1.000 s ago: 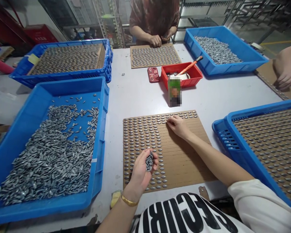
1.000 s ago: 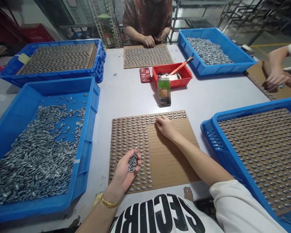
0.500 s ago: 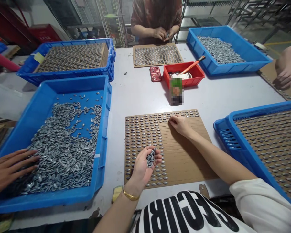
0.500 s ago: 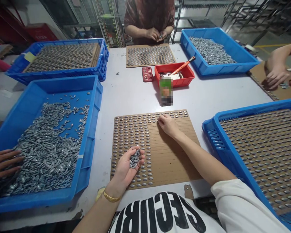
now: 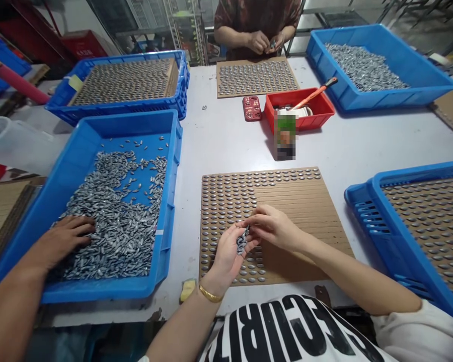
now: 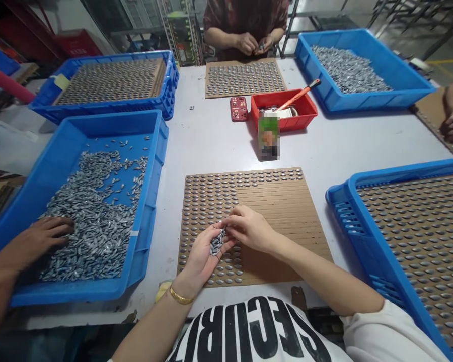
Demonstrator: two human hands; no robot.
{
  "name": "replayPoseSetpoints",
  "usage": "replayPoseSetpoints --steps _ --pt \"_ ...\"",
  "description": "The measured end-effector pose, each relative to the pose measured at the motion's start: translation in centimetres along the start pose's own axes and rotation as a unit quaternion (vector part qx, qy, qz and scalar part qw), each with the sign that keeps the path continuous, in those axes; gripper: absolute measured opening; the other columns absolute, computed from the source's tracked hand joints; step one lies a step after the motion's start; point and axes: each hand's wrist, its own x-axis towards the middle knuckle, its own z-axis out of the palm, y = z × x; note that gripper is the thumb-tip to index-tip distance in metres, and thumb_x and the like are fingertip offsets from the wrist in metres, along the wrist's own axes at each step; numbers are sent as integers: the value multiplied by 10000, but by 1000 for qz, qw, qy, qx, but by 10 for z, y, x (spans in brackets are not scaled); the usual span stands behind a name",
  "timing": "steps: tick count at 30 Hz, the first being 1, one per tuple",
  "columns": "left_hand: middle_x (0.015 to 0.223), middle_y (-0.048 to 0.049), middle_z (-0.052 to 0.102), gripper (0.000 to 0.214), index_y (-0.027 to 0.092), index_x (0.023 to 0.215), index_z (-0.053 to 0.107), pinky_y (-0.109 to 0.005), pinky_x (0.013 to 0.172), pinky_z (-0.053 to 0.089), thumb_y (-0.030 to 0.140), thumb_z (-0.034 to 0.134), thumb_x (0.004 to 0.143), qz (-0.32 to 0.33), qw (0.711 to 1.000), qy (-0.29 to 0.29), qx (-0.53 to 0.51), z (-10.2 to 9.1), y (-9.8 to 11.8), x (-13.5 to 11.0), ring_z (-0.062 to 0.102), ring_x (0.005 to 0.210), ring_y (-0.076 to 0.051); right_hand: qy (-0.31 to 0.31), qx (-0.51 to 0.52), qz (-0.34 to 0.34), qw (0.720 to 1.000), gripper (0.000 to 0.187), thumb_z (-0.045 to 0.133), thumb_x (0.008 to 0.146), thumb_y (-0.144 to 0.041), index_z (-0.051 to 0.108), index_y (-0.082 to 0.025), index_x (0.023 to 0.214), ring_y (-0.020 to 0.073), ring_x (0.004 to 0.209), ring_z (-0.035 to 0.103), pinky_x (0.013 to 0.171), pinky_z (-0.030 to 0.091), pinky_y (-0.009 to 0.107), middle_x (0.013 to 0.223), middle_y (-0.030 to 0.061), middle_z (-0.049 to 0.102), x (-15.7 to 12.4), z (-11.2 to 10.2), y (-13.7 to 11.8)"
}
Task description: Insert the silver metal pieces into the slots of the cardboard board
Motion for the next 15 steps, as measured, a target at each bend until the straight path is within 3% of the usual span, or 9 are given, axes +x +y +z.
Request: replayPoseSetpoints --steps 5,8,13,15 --pt "846 -52 663 125 147 893 643 -366 793 563 131 584 785 -1 1000 -4 14 1 0 -2 647 731 -147 -7 39 2 999 153 483 897 -189 634 -212 905 182 804 554 698 458 306 854 55 608 -2 0 -4" --pt "884 -77 675 112 144 907 628 -341 780 563 183 594 807 -24 1000 -14 12 2 2 -3 665 769 -165 27 72 30 997 125 487 900 -206 611 -204 893 152 733 559 640 449 270 815 31 619 -9 -9 2" --pt "802 -65 661 177 134 971 622 -221 611 544 230 603 824 -55 998 -8 27 5 4 -6 640 654 -124 160 127 169 964 153 526 875 -306 610 -179 879 116 541 514 509 404 240 670 -7 598 -17 -35 61" --pt "773 -61 652 182 126 978 619 -217 575 536 228 582 832 -60 998 -9 24 6 4 -6 630 622 -123 211 92 212 950 163 550 839 -306 641 -174 871 122 553 529 517 403 242 691 3 626 -14 -43 89"
